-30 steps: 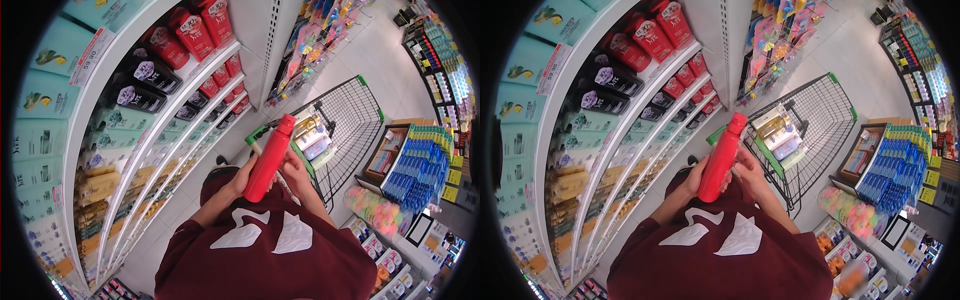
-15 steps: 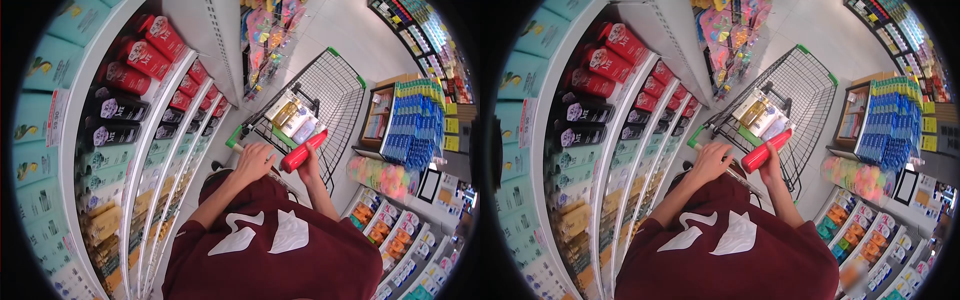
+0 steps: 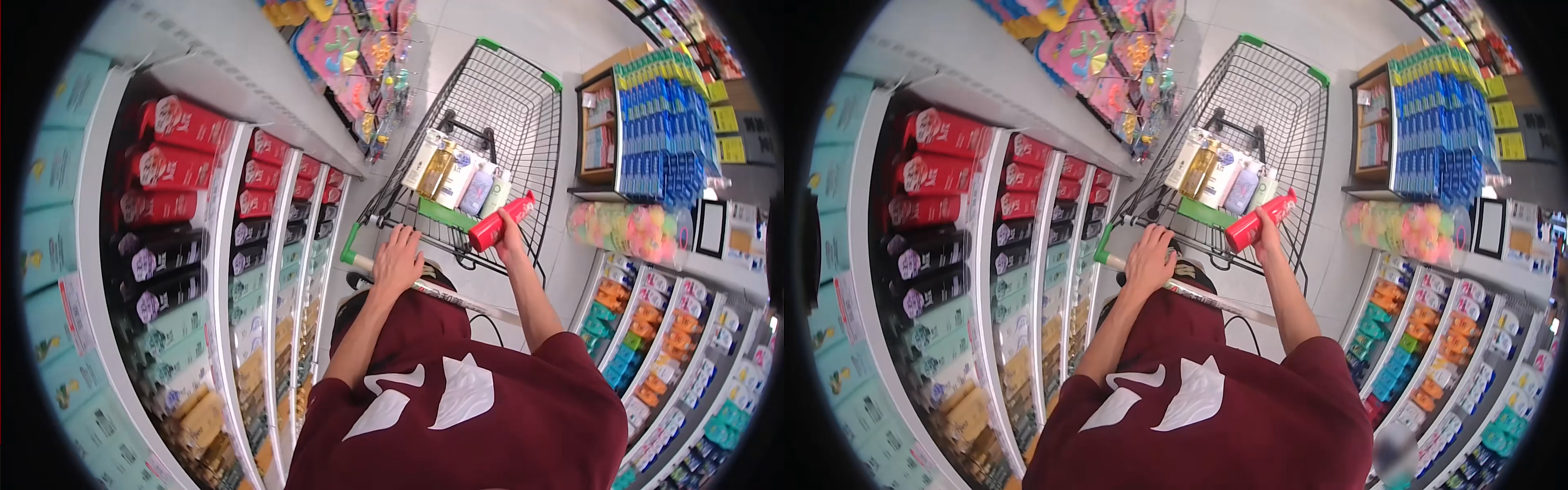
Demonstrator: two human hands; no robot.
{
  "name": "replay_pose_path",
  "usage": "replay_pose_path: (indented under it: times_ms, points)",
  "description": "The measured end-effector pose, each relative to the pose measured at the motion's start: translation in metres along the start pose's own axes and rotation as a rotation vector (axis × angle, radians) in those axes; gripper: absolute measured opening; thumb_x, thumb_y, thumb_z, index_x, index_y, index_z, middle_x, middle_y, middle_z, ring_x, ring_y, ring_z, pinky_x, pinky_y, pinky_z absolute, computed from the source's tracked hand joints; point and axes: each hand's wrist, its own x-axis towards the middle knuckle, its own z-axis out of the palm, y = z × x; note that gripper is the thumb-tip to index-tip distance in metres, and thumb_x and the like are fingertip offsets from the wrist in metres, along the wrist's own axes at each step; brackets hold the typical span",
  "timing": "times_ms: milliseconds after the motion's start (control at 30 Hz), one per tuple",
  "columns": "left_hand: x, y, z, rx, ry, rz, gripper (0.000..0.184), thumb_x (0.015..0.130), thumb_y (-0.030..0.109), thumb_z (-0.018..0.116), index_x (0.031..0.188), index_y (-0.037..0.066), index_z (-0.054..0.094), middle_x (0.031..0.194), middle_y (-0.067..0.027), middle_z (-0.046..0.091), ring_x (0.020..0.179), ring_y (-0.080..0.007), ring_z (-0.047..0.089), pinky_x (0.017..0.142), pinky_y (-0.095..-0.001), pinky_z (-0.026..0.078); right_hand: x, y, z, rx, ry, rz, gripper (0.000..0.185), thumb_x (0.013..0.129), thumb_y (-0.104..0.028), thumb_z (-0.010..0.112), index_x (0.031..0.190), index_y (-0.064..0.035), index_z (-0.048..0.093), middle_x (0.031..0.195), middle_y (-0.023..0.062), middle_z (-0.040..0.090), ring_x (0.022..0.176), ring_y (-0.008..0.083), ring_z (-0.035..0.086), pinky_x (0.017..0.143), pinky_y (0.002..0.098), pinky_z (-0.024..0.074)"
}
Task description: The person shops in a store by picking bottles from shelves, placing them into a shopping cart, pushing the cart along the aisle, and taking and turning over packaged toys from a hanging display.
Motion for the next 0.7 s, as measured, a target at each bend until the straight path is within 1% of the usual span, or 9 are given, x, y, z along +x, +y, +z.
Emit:
replay_pose_path:
  times_ms: [33, 167, 400, 467, 533, 567, 600, 667, 700]
  points:
    - [-0.001, 0.000, 0.000, 0.005, 0.011, -0.011, 0.040, 0.083, 0.018, 0.065, 0.121, 0.005, 0.058, 0.127, -0.0095, 0.054, 0.130, -0.0296, 0.045, 0.093, -0.0454, 0.047, 0.001, -0.002, 0.003, -0.063, 0.004, 0.017, 0.037, 0.088, -0.032, 0.073, 0.112, -0.0091, 0.058, 0.089, 0.0027, 0.067, 0.073, 0.0164, 0.064, 0.068, 0.0334, 0.0550]
    - [-0.014, 0.001, 0.004, 0.006, 0.012, -0.034, 0.041, 0.082, 0.013, 0.064, 0.121, 0.006, 0.058, 0.128, -0.0091, 0.054, 0.130, -0.0293, 0.045, 0.092, -0.0466, 0.049, 0.054, 0.018, -0.001, -0.205, 0.127, 0.016, 0.033, 0.082, -0.031, 0.078, 0.097, -0.0074, 0.062, 0.079, 0.0014, 0.064, 0.058, 0.0095, 0.059, 0.048, 0.0215, 0.0498]
    - [-0.036, -0.002, 0.011, 0.054, 0.031, -0.076, 0.038, 0.078, 0.010, 0.063, 0.116, 0.006, 0.064, 0.124, -0.0091, 0.058, 0.128, -0.0313, 0.050, 0.089, -0.0469, 0.051, 0.142, 0.058, -0.001, -0.370, 0.221, 0.010, 0.030, 0.077, -0.025, 0.081, 0.090, -0.0046, 0.063, 0.074, 0.0050, 0.064, 0.050, 0.0136, 0.058, 0.045, 0.0261, 0.0493]
    - [-0.040, -0.003, 0.011, 0.031, 0.023, -0.114, 0.037, 0.076, 0.009, 0.064, 0.113, 0.007, 0.065, 0.123, -0.0099, 0.059, 0.127, -0.0337, 0.051, 0.093, -0.0451, 0.050, 0.159, 0.071, 0.002, -0.394, 0.245, -0.013, 0.028, 0.077, -0.025, 0.081, 0.085, -0.0049, 0.063, 0.068, 0.0042, 0.062, 0.046, 0.0135, 0.056, 0.041, 0.0261, 0.0463]
    - [-0.044, -0.003, 0.010, 0.048, 0.015, -0.133, 0.037, 0.075, 0.008, 0.064, 0.112, 0.007, 0.066, 0.122, -0.0091, 0.060, 0.126, -0.0332, 0.051, 0.092, -0.0449, 0.050, 0.181, 0.089, -0.001, -0.687, 0.333, -0.068, 0.034, 0.075, -0.026, 0.083, 0.089, -0.0022, 0.063, 0.066, 0.0046, 0.062, 0.048, 0.0169, 0.059, 0.042, 0.0290, 0.0503]
    - [-0.047, -0.003, 0.010, 0.046, 0.019, -0.134, 0.038, 0.074, 0.007, 0.064, 0.112, 0.008, 0.066, 0.121, -0.0089, 0.060, 0.126, -0.0334, 0.052, 0.091, -0.0449, 0.050, 0.166, 0.082, 0.013, -0.708, 0.356, -0.038, 0.051, 0.071, -0.029, 0.085, 0.102, 0.0024, 0.060, 0.082, 0.0126, 0.066, 0.057, 0.0221, 0.066, 0.046, 0.0337, 0.0552]
    - [-0.050, -0.003, 0.010, 0.043, 0.023, -0.138, 0.038, 0.074, 0.007, 0.064, 0.112, 0.008, 0.066, 0.121, -0.0087, 0.060, 0.125, -0.0336, 0.052, 0.091, -0.0448, 0.051, 0.171, 0.090, 0.015, -0.712, 0.357, -0.028, 0.051, 0.071, -0.029, 0.085, 0.102, 0.0024, 0.060, 0.082, 0.0126, 0.066, 0.057, 0.0221, 0.066, 0.046, 0.0337, 0.0552]
    - [-0.054, -0.002, 0.010, 0.044, 0.023, -0.148, 0.038, 0.074, 0.007, 0.064, 0.112, 0.009, 0.066, 0.120, -0.0081, 0.060, 0.125, -0.0339, 0.053, 0.091, -0.0446, 0.050, 0.181, 0.100, 0.023, -0.888, 0.512, -0.080, 0.074, 0.068, -0.033, 0.087, 0.119, 0.0064, 0.051, 0.107, 0.0232, 0.064, 0.063, 0.0277, 0.068, 0.051, 0.0364, 0.0587]
    - [-0.055, -0.002, 0.010, 0.043, 0.025, -0.153, 0.038, 0.074, 0.008, 0.064, 0.112, 0.009, 0.066, 0.120, -0.0079, 0.060, 0.125, -0.0338, 0.053, 0.091, -0.0446, 0.050, 0.182, 0.103, 0.024, -0.951, 0.510, -0.062, 0.091, 0.066, -0.037, 0.088, 0.129, 0.0082, 0.042, 0.124, 0.0291, 0.055, 0.089, 0.0338, 0.069, 0.069, 0.0427, 0.0608]
